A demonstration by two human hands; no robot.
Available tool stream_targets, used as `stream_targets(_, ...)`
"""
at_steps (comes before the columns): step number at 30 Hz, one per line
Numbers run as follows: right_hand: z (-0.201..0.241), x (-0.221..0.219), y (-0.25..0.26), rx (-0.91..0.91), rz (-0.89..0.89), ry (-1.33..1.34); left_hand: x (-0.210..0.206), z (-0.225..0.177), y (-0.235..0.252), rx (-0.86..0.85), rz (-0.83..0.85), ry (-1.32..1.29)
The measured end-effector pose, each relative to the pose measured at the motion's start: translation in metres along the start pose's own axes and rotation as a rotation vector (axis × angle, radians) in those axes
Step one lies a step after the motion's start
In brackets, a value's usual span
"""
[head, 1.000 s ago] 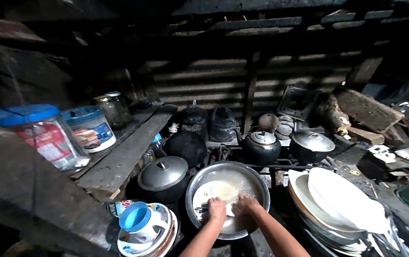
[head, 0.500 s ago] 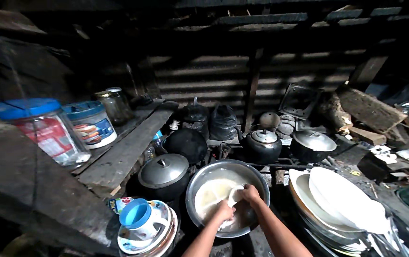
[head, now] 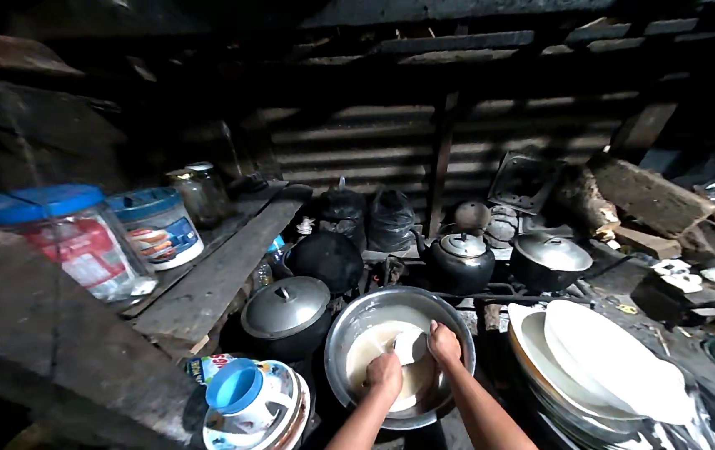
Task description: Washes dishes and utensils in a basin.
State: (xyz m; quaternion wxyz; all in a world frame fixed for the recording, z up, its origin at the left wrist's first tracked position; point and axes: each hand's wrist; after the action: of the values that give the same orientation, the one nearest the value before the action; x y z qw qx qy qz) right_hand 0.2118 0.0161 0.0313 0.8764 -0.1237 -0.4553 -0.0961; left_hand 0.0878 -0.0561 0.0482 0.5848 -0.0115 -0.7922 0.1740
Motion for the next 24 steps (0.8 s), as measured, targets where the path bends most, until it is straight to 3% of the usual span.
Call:
stream_targets(4, 0.004, -0.008, -0.01, 0.057, 0.204, -0.423, -0.017, 0.004, 0.004, 0.032, -0.026, 0.126)
stream_targets(8, -0.007, -0.018, -0.004, 0.24, 0.41, -0.427, -0.033, -0.001, 0.007, 0.058, -0.029, 0.14)
stream_targets(15, -0.012, -0.016, -0.005, 0.218, 0.34, -0.439, -0.029, -0.003, 0.019, 0.084, 0.018, 0.077)
stream_targets(17, -0.01, -0.007, -0.005, 0.201, 0.238, -0.271, -0.02, 0.001, 0.022, 0.066, 0.03, -0.073)
stream_targets(19, -0.012, -0.002, -0.006, 0.145, 0.16, 0.123, -0.017, 0.003, 0.019, 0.02, -0.011, -0.201)
stream_targets(21, -0.013, -0.007, -0.008, 0.042, 0.199, 0.571, -0.014, -0.001, 0.013, -0.016, -0.082, -0.272)
stream_targets(24, -0.014, -0.01, -0.01, -0.021, 0.249, 0.812, -0.016, -0.012, 0.006, -0.055, -0.151, -0.286)
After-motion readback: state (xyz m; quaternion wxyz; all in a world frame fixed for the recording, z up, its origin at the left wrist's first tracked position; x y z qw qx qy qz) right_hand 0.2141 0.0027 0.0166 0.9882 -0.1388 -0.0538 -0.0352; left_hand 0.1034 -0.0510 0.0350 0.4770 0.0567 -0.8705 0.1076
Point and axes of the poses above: each hand's wrist, its own y-axis towards the middle knuckle, its own x-axis out of the back of the hand, z = x × y, and after that the axes turned 11 degrees about -z, right-handed
